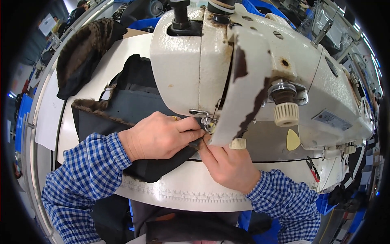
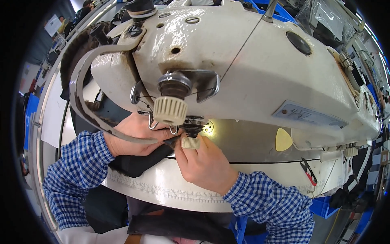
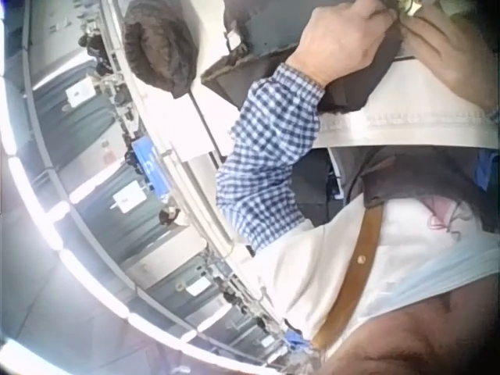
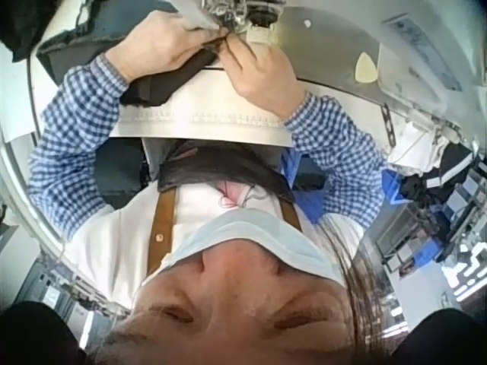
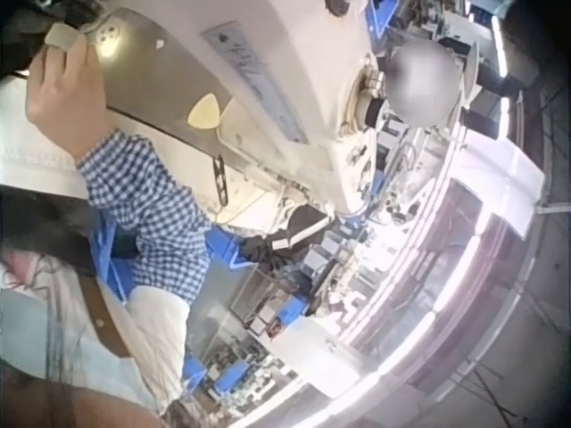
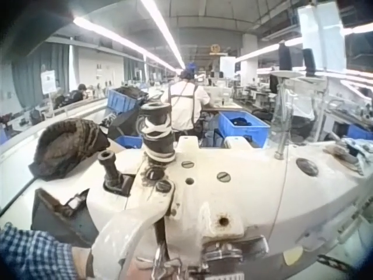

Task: Sewing pieces of leather and fur together using an industrial sewing machine.

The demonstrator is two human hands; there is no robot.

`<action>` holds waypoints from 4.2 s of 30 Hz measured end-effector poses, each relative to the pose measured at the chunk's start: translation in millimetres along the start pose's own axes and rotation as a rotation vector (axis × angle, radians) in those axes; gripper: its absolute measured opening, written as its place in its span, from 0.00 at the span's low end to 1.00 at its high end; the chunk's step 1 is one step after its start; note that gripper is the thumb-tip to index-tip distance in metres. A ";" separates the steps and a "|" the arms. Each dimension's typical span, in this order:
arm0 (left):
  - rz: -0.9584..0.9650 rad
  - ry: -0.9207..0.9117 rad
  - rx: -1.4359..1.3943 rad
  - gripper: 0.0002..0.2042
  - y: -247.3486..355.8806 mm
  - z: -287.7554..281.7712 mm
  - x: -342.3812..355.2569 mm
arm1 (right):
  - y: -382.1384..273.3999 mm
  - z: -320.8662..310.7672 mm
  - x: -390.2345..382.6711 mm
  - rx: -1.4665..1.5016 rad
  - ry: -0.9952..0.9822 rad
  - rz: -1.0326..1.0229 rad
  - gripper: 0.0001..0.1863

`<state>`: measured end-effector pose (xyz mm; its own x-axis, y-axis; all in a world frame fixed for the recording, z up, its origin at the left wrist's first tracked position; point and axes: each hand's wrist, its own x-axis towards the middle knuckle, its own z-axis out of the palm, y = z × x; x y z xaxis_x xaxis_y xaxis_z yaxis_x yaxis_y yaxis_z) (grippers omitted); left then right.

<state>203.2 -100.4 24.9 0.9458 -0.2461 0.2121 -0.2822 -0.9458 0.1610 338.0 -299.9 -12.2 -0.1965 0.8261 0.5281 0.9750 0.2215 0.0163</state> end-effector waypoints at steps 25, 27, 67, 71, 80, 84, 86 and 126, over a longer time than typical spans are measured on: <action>-0.228 0.126 0.079 0.22 30.4 13.7 -3.0 | 4.0 2.3 2.5 0.063 0.064 0.039 0.15; -0.235 0.124 0.073 0.22 31.5 13.2 -3.0 | 4.3 2.5 2.5 0.064 0.068 0.043 0.15; -0.208 0.159 0.087 0.25 27.7 9.8 4.5 | 10.6 14.8 0.4 0.059 0.188 0.070 0.09; -0.186 0.152 0.113 0.24 24.1 8.8 5.4 | 14.8 14.1 -1.1 0.034 0.198 0.067 0.10; -0.160 0.225 0.096 0.22 22.5 16.9 5.1 | 13.8 3.6 -1.5 0.048 0.100 0.093 0.13; -0.156 0.228 0.083 0.21 25.7 18.3 5.1 | 11.4 4.4 -3.7 0.061 0.091 0.104 0.13; -0.205 0.182 0.046 0.21 27.8 16.0 4.4 | 10.8 5.5 -2.8 0.054 0.100 0.095 0.13; -0.332 0.153 0.207 0.25 81.1 13.5 -29.4 | -4.1 -6.5 -6.2 0.247 0.041 0.051 0.17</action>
<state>154.7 -172.7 18.7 0.9407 0.0993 0.3244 0.0874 -0.9949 0.0511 335.9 -309.3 -10.0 -0.1381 0.8188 0.5573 0.9277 0.3039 -0.2166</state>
